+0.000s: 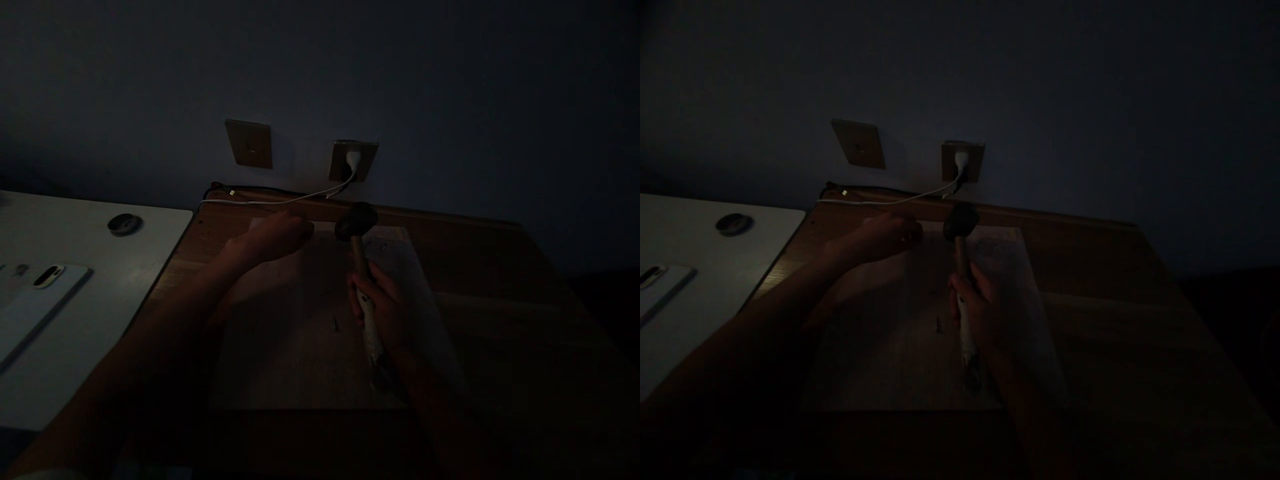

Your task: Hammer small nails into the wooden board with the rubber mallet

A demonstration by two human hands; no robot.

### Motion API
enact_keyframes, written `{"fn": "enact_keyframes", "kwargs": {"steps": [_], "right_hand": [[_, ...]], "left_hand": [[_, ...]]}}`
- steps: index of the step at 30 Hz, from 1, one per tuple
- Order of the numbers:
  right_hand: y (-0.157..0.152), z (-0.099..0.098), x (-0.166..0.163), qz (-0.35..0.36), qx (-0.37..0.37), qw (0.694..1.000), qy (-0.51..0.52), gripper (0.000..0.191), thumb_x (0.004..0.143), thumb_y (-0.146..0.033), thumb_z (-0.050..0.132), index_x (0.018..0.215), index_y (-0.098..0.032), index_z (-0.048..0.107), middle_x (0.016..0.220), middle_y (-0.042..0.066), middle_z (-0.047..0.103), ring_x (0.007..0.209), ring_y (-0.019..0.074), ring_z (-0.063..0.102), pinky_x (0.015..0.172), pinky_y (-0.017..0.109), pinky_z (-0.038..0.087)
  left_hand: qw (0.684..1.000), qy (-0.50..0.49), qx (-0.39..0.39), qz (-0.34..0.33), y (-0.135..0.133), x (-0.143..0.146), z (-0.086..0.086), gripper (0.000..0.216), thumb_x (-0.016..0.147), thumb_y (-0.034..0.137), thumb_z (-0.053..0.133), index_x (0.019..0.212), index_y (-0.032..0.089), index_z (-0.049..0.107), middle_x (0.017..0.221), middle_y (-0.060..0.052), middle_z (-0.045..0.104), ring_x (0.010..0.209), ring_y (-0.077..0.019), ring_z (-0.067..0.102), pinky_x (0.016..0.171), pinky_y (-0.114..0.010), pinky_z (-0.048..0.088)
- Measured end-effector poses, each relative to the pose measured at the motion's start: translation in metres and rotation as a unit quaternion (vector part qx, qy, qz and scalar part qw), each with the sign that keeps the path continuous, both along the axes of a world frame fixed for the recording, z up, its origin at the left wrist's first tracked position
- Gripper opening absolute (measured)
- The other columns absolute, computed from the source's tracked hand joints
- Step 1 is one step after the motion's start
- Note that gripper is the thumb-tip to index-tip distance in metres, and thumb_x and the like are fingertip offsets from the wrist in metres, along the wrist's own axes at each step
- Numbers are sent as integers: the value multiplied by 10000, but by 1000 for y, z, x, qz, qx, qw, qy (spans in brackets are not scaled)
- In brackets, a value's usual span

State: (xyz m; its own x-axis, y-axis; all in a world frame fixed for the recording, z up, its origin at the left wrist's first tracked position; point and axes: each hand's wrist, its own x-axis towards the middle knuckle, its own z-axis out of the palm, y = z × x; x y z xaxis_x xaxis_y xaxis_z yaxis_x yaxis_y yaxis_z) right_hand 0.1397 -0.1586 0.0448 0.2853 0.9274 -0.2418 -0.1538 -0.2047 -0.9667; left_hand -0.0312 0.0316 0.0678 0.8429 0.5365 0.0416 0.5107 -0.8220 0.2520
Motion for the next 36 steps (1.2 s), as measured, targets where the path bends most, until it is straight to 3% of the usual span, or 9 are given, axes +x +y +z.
{"fn": "enact_keyframes", "kwargs": {"steps": [18, 24, 29, 36], "right_hand": [[-2, -2, 2, 24, 2, 1000, -18, 238, 894, -480, 667, 912, -251, 602, 525, -72, 535, 398, 114, 442, 375, 246, 352], [-1, 2, 0, 17, -14, 1000, -16, 258, 846, -491, 684, 879, -248, 606, 522, -65, 530, 400, 113, 442, 368, 245, 350], [0, 1, 0, 30, -14, 999, -5, 285, 875, -518, 677, 918, -246, 602, 526, -76, 523, 381, 100, 425, 348, 223, 338], [3, 6, -6, 40, -14, 999, 10, 329, 843, -516, 713, 996, -237, 627, 584, -74, 555, 401, 93, 437, 343, 206, 360]], "left_hand": [[999, -29, -8, -20, 0, 3, -13, 215, 861, 64, 565, 864, 156, 759, 885, -93, 756, 758, -199, 688, 694, -291, 484], [992, -107, -69, 9, 4, 7, -26, 278, 820, 64, 588, 1002, 174, 767, 911, -64, 781, 790, -185, 711, 729, -274, 512], [973, -176, -143, 30, 7, 1, -40, 167, 847, 191, 624, 965, 176, 741, 885, -31, 778, 768, -170, 706, 726, -266, 526], [965, -225, -127, 35, 2, -5, -49, 171, 850, 209, 621, 960, 173, 747, 931, -43, 779, 842, -177, 720, 780, -272, 529]]}}
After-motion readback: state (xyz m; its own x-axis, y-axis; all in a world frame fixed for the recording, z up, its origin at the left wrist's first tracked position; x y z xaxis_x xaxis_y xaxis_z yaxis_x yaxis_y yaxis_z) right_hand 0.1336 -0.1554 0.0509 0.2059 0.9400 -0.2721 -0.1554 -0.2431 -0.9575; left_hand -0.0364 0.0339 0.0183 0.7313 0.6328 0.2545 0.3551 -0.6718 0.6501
